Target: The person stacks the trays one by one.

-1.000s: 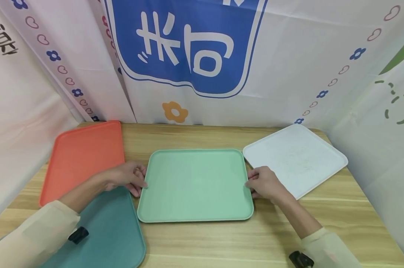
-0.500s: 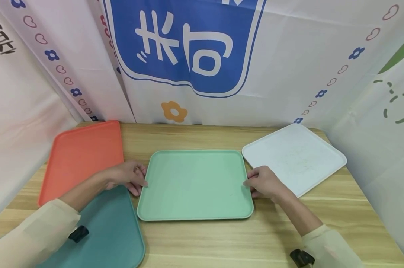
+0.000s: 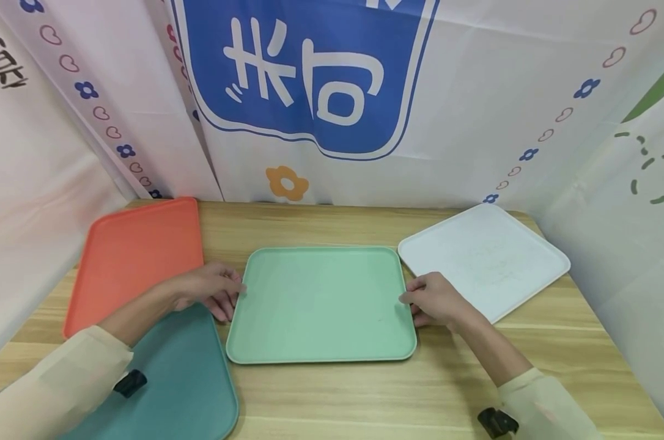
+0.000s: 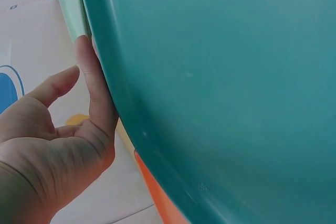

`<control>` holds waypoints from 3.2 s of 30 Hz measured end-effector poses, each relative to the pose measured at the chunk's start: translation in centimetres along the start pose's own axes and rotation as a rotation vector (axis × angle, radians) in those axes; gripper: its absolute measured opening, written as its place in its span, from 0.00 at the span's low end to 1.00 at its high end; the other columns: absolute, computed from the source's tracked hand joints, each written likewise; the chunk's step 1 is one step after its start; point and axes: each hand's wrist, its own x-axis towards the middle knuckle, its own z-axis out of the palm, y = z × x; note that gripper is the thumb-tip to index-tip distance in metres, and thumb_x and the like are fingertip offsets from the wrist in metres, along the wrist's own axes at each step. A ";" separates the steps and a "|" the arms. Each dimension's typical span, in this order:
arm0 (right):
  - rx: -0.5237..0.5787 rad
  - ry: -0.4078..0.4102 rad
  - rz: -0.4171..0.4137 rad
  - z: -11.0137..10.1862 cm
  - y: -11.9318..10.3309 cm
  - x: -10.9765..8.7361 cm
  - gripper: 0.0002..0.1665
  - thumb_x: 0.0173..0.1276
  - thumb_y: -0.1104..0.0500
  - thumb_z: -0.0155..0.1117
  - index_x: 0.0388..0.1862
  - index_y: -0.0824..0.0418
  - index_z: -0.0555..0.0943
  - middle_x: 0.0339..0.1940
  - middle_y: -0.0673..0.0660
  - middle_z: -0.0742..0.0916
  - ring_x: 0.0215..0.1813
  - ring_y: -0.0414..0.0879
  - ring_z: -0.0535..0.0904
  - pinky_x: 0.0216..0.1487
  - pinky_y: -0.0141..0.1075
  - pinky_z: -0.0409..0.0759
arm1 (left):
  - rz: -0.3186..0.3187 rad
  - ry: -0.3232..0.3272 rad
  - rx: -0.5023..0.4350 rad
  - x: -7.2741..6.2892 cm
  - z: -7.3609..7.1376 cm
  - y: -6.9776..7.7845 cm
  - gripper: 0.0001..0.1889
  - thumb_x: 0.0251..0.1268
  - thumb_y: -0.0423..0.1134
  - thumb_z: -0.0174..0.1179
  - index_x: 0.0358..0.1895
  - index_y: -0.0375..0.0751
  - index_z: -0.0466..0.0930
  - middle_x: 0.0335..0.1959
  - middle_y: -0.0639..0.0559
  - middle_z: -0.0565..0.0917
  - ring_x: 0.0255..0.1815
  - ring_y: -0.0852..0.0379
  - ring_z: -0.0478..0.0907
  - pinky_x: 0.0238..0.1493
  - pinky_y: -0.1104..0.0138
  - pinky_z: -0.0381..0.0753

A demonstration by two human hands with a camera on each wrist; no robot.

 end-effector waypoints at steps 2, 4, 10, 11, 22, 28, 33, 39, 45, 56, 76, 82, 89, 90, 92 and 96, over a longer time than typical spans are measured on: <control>0.000 0.001 0.003 0.0 0.1 0.1 0.22 0.74 0.64 0.63 0.59 0.78 0.72 0.37 0.61 0.81 0.39 0.49 0.79 0.37 0.41 0.90 | 0.001 -0.001 -0.012 0.0 0.0 -0.1 0.10 0.80 0.35 0.53 0.44 0.27 0.74 0.32 0.39 0.82 0.28 0.50 0.86 0.32 0.60 0.91; 0.002 0.001 0.004 0.0 0.1 0.1 0.22 0.74 0.63 0.63 0.59 0.77 0.72 0.37 0.60 0.82 0.39 0.49 0.79 0.37 0.41 0.90 | 0.001 -0.002 -0.024 0.1 -0.1 -0.1 0.11 0.81 0.36 0.52 0.46 0.27 0.74 0.32 0.39 0.82 0.28 0.50 0.86 0.33 0.59 0.91; 0.013 0.003 -0.001 0.0 0.1 0.2 0.21 0.74 0.62 0.63 0.58 0.75 0.72 0.38 0.59 0.83 0.39 0.49 0.80 0.36 0.41 0.89 | 0.004 0.003 -0.054 0.0 -0.2 -0.2 0.13 0.81 0.37 0.52 0.50 0.25 0.75 0.32 0.39 0.82 0.28 0.49 0.87 0.35 0.57 0.91; 0.015 0.002 -0.001 0.0 0.1 0.2 0.22 0.74 0.61 0.63 0.58 0.75 0.72 0.38 0.59 0.83 0.39 0.49 0.80 0.36 0.41 0.89 | 0.004 0.005 -0.060 0.0 -0.2 -0.3 0.14 0.81 0.37 0.52 0.51 0.25 0.75 0.32 0.39 0.82 0.28 0.49 0.87 0.35 0.57 0.91; 0.007 0.010 -0.006 -0.2 0.0 -0.1 0.23 0.74 0.60 0.64 0.59 0.75 0.73 0.40 0.59 0.85 0.39 0.47 0.82 0.37 0.41 0.90 | 0.008 0.036 -0.088 0.2 -0.4 -0.6 0.15 0.81 0.38 0.51 0.48 0.25 0.77 0.34 0.38 0.83 0.30 0.48 0.87 0.37 0.55 0.91; -0.004 0.009 -0.015 -0.2 0.0 -0.1 0.22 0.74 0.60 0.65 0.58 0.74 0.74 0.38 0.59 0.85 0.39 0.48 0.82 0.36 0.40 0.89 | 0.020 0.034 -0.094 0.1 -0.3 -0.6 0.15 0.82 0.38 0.51 0.49 0.25 0.77 0.34 0.39 0.83 0.30 0.49 0.87 0.36 0.56 0.91; -0.008 -0.006 -0.017 -0.3 0.0 -0.1 0.22 0.74 0.60 0.65 0.58 0.74 0.74 0.37 0.58 0.84 0.38 0.47 0.81 0.37 0.39 0.89 | 0.027 0.036 -0.088 0.1 -0.4 -0.7 0.15 0.82 0.37 0.50 0.49 0.25 0.77 0.35 0.38 0.83 0.30 0.48 0.87 0.36 0.56 0.91; -0.037 -0.022 -0.026 -0.4 -0.1 -0.3 0.25 0.74 0.58 0.65 0.60 0.74 0.72 0.38 0.59 0.84 0.38 0.48 0.81 0.37 0.39 0.88 | 0.054 0.008 -0.080 -0.1 -0.5 -0.8 0.15 0.82 0.38 0.50 0.50 0.25 0.77 0.37 0.37 0.83 0.32 0.48 0.87 0.37 0.56 0.91; -0.043 -0.034 -0.029 -0.3 -0.2 -0.4 0.27 0.74 0.58 0.65 0.62 0.75 0.72 0.38 0.59 0.84 0.38 0.48 0.81 0.36 0.39 0.88 | 0.070 -0.005 -0.082 -0.5 -0.7 -1.0 0.16 0.83 0.39 0.50 0.51 0.24 0.77 0.38 0.36 0.83 0.34 0.47 0.87 0.38 0.56 0.91; -0.045 -0.034 -0.032 -0.3 -0.1 -0.5 0.28 0.74 0.58 0.66 0.63 0.76 0.71 0.39 0.59 0.84 0.37 0.48 0.81 0.35 0.38 0.87 | 0.091 -0.009 -0.090 -1.1 -0.9 -1.1 0.18 0.83 0.40 0.50 0.52 0.23 0.76 0.40 0.35 0.83 0.36 0.46 0.88 0.40 0.54 0.91; -0.122 0.033 -0.131 -0.3 -0.4 -0.7 0.30 0.74 0.60 0.66 0.66 0.79 0.71 0.49 0.66 0.84 0.42 0.48 0.83 0.38 0.43 0.89 | 0.174 0.020 -0.021 -2.9 -1.7 -1.9 0.25 0.83 0.40 0.50 0.69 0.20 0.64 0.43 0.35 0.82 0.39 0.47 0.86 0.40 0.59 0.90; -0.168 0.073 -0.169 -0.3 -0.5 -0.8 0.29 0.73 0.60 0.67 0.64 0.77 0.74 0.46 0.64 0.84 0.43 0.50 0.83 0.38 0.45 0.88 | 0.218 0.095 0.034 -3.8 -2.2 -2.5 0.24 0.81 0.38 0.54 0.67 0.20 0.67 0.45 0.33 0.84 0.43 0.47 0.86 0.42 0.60 0.89; -0.204 0.132 -0.247 0.8 -1.5 -0.6 0.24 0.71 0.61 0.68 0.60 0.75 0.78 0.41 0.60 0.85 0.37 0.48 0.82 0.32 0.37 0.85 | 0.260 0.176 0.094 -5.0 -3.0 -3.1 0.21 0.80 0.36 0.55 0.64 0.21 0.70 0.46 0.35 0.85 0.43 0.47 0.85 0.42 0.60 0.88; -0.207 0.130 -0.264 1.1 -1.8 -0.6 0.24 0.71 0.61 0.68 0.59 0.75 0.78 0.41 0.60 0.85 0.37 0.48 0.82 0.32 0.37 0.84 | 0.264 0.185 0.103 -5.1 -3.1 -3.2 0.20 0.80 0.36 0.55 0.63 0.21 0.71 0.46 0.35 0.85 0.43 0.47 0.85 0.41 0.60 0.88; -0.212 0.127 -0.299 1.9 -2.5 -0.5 0.23 0.70 0.62 0.69 0.58 0.75 0.79 0.40 0.59 0.86 0.37 0.49 0.84 0.31 0.36 0.84 | 0.271 0.201 0.126 -5.5 -3.5 -3.5 0.20 0.80 0.36 0.56 0.63 0.22 0.72 0.45 0.37 0.85 0.42 0.47 0.85 0.40 0.60 0.88; -0.187 0.058 -0.348 3.7 -4.2 -0.2 0.21 0.69 0.62 0.69 0.56 0.74 0.80 0.40 0.60 0.86 0.37 0.52 0.86 0.32 0.42 0.86 | 0.299 0.232 0.181 -6.3 -3.9 -3.9 0.19 0.79 0.37 0.58 0.61 0.23 0.73 0.43 0.39 0.86 0.40 0.46 0.85 0.38 0.59 0.88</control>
